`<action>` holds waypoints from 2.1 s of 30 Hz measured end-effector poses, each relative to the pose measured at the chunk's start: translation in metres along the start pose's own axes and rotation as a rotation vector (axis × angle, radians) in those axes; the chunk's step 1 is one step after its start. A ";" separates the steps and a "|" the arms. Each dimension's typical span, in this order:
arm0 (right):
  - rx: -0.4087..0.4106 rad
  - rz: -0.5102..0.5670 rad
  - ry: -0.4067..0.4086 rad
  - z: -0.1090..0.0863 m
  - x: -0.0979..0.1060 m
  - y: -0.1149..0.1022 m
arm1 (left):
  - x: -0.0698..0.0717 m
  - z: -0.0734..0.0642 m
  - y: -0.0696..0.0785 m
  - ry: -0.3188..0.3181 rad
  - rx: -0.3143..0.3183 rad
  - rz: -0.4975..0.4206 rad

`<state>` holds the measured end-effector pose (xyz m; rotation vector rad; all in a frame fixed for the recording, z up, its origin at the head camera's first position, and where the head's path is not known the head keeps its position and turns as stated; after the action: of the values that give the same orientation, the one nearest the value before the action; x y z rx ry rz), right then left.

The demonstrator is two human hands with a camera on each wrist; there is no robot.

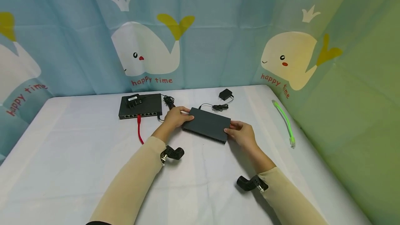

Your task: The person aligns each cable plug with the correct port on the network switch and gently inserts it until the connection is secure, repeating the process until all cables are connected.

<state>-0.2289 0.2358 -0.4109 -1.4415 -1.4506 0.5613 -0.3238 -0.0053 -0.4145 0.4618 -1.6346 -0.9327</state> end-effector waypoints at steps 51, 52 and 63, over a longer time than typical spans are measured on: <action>-0.090 -0.158 -0.044 0.066 -0.001 -0.042 | -0.009 -0.001 0.002 0.276 0.092 -0.145; -0.093 -0.158 -0.043 0.067 -0.001 -0.042 | -0.010 0.000 0.002 0.279 0.093 -0.144; -0.102 -0.134 -0.027 0.076 -0.004 -0.048 | -0.011 0.007 0.001 0.331 0.125 -0.152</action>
<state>-0.3178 0.2455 -0.4026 -1.4070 -1.6040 0.4294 -0.3271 0.0055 -0.4207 0.7923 -1.3733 -0.8178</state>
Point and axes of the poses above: each hand's wrist, its own z-axis towards the middle knuckle, its own x-axis out of the back of the hand, y = z × x, the point moved 2 cm from there along z, towards the middle knuckle, and after that the axes turned 13 degrees about -x, right-handed, at the moved point
